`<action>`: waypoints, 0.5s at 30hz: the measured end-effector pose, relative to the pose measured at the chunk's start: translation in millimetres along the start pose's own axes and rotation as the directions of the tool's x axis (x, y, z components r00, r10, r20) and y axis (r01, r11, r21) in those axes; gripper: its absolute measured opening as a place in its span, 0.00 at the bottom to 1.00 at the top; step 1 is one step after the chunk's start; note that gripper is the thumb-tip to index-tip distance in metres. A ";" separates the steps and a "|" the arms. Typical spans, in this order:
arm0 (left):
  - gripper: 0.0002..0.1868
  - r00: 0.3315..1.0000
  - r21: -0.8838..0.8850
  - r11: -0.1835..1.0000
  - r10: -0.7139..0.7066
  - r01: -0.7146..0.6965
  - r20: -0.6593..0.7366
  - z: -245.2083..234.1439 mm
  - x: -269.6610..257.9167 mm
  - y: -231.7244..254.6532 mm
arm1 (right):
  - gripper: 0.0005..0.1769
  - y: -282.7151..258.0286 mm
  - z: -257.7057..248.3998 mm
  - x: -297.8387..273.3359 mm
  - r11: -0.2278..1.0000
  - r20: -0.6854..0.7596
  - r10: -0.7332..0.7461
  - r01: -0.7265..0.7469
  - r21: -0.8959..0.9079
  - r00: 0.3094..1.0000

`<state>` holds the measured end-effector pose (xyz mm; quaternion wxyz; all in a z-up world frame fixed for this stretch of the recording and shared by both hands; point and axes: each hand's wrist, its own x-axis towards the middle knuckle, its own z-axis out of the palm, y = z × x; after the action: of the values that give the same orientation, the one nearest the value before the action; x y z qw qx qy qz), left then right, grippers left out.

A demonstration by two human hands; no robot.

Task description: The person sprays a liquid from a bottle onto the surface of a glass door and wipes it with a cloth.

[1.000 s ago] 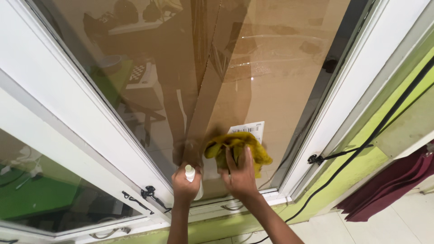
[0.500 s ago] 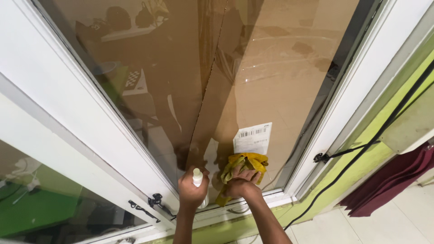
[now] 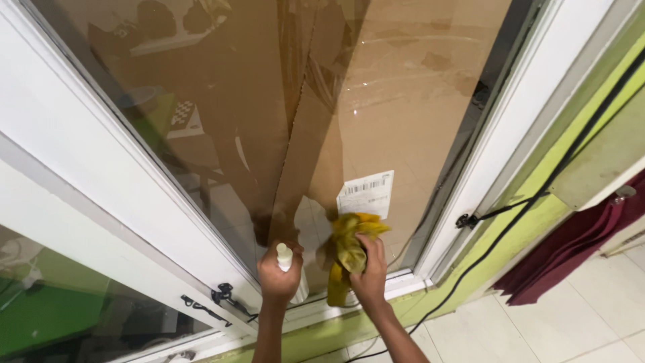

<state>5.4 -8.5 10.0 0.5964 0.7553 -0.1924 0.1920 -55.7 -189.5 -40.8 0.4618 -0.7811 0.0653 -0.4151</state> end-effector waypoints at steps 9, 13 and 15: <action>0.01 0.998 -0.017 1.000 -0.012 0.011 -0.068 1.0 -10.6 -3.5 | 0.05 12.9 -17.2 26.2 0.939 0.043 0.219 -0.223 0.264 0.975; 0.02 0.994 -0.012 0.997 -0.079 0.079 -0.074 -0.2 -21.0 -14.3 | 0.09 19.9 -12.4 27.3 0.882 0.029 0.304 -0.292 0.371 0.952; 0.06 0.988 -0.191 0.972 -0.121 0.137 0.092 5.9 -21.6 -17.1 | 0.05 16.2 -16.6 19.1 0.937 0.000 0.176 -0.168 0.306 0.984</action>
<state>-3.8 -9.2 -16.7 0.6713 0.7104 -0.1845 0.1027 -50.5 -219.0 -38.3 0.6102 -0.6860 0.0751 -0.3891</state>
